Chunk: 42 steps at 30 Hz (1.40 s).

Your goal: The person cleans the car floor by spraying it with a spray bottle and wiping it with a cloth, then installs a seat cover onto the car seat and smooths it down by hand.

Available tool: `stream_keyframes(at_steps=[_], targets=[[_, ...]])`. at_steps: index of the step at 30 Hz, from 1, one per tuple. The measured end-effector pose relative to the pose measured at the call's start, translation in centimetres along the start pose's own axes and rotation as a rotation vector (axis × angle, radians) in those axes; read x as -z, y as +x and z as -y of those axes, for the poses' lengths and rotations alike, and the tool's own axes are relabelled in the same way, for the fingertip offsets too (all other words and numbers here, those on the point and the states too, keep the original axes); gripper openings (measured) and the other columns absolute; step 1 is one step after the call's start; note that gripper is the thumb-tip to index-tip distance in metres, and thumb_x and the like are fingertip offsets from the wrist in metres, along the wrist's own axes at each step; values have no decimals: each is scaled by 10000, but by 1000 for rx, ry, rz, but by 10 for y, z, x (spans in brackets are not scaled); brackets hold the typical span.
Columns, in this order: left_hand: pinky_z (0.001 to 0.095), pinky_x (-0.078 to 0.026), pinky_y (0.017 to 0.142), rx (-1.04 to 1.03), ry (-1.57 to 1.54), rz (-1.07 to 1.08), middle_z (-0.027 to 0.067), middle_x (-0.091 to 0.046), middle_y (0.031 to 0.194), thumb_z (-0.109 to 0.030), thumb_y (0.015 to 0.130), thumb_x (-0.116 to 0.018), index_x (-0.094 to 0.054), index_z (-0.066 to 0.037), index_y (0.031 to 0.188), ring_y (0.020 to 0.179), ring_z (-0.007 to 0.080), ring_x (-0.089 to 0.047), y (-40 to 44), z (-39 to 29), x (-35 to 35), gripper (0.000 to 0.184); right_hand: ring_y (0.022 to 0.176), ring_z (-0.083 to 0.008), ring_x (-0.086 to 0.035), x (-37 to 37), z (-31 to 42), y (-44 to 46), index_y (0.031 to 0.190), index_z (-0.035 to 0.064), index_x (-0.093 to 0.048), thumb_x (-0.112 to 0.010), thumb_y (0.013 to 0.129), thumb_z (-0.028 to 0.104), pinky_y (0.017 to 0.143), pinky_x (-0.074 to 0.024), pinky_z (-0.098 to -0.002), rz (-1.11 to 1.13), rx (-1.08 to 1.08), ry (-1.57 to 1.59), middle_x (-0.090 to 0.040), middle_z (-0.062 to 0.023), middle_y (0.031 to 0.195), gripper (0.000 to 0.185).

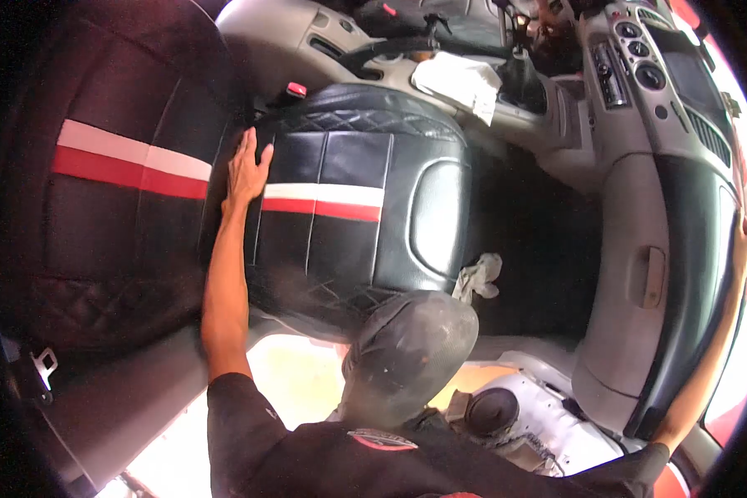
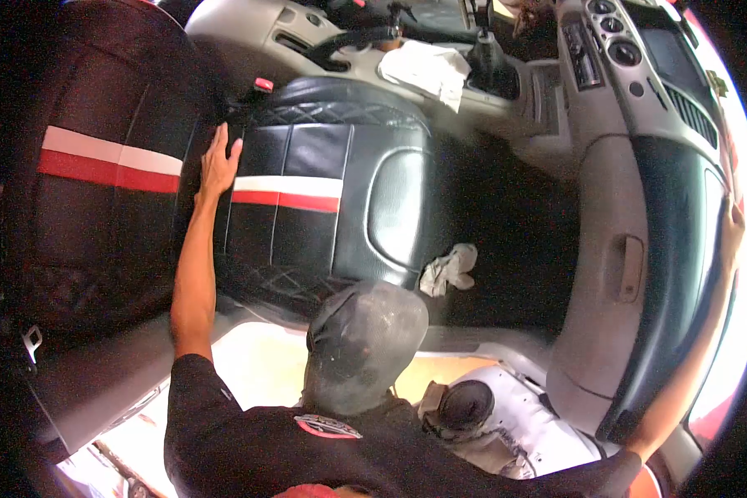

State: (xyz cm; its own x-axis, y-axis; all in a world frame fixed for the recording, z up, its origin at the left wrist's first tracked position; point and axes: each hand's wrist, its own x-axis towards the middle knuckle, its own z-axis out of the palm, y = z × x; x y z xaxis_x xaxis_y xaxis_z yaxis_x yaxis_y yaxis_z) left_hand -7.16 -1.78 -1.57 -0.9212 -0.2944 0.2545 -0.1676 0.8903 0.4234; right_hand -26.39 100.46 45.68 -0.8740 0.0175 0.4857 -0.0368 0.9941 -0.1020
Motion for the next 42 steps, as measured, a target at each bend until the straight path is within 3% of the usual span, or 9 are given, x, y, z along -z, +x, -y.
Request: stream_keyframes(at_steps=[4, 8, 15, 20, 26, 38, 40, 41, 42], targets=[[449, -303, 1194, 244, -55, 171, 268, -395, 1550, -569, 1053, -341, -377, 24, 1521, 1444, 408, -374, 22, -9, 3, 755, 835, -425, -688, 0, -26, 10, 1032, -91, -704, -621, 976, 423, 741, -549, -506, -29, 92, -134, -712, -289, 946, 524], [419, -272, 1213, 155, -118, 40, 231, -361, 1588, -485, 1064, -409, -399, -6, 1521, 1486, 363, -326, 15, 3, -13, 662, 893, -421, -692, -2, -21, 7, 1101, -73, -685, -619, 973, 407, 770, -559, -497, -33, 98, -155, -709, -273, 993, 502], [384, -228, 1233, 109, -268, 149, 193, -317, 1626, -396, 1087, -387, -314, -85, 1579, 1521, 316, -276, 19, 31, -19, 587, 932, -155, -655, 8, 38, -15, 1262, 51, -696, -516, 1047, 496, 898, -484, -294, -24, 79, -285, -735, -93, 1001, 526], [427, -232, 1228, 68, -73, 8, 195, -306, 1627, -446, 1064, -417, -300, -88, 1585, 1513, 341, -276, -33, 17, -9, 643, 1043, -223, -696, 4, 43, -13, 1307, 104, -680, -490, 1044, 518, 963, -481, -338, 68, 64, -263, -742, -154, 1119, 526], [479, -229, 1222, 371, 123, 47, 168, -284, 1641, -504, 1041, -426, -289, -160, 1595, 1519, 345, -254, -142, -28, 36, 666, 1061, -274, -709, -9, 48, -16, 1267, 105, -695, -504, 1033, 519, 934, -504, -378, -31, 77, -301, -741, -170, 1095, 513], [473, -232, 1234, 719, 69, -101, 310, -260, 1603, -471, 1017, -487, -221, 125, 1533, 1501, 433, -242, -280, -98, 47, 832, 1104, -369, -677, -14, 102, -19, 1254, 137, -700, -491, 989, 595, 930, -508, -452, 0, -63, -282, -729, -173, 1123, 569], [481, -349, 1168, 812, 17, 79, 330, -473, 1457, -420, 1013, -519, -426, 111, 1436, 1390, 455, -426, -281, -150, 91, 685, 1102, -366, -679, -13, 100, -16, 1253, 133, -700, -501, 986, 582, 928, -512, -456, 29, -63, -278, -728, -175, 1125, 559], [495, -514, 932, 728, -8, 172, 284, -696, 1099, -410, 988, -574, -667, 47, 1140, 1085, 408, -659, -287, -149, 106, 491, 1100, -366, -680, -13, 100, -17, 1249, 132, -703, -504, 985, 578, 925, -513, -457, -3, -60, -277, -728, -176, 1124, 555], [494, -518, 859, 788, -134, 146, 258, -703, 1003, -412, 978, -591, -680, 29, 1044, 992, 394, -673, -293, -155, 123, 455, 1097, -367, -681, -16, 100, -19, 1245, 130, -705, -507, 984, 574, 923, -515, -459, -34, -57, -276, -729, -177, 1122, 552]])
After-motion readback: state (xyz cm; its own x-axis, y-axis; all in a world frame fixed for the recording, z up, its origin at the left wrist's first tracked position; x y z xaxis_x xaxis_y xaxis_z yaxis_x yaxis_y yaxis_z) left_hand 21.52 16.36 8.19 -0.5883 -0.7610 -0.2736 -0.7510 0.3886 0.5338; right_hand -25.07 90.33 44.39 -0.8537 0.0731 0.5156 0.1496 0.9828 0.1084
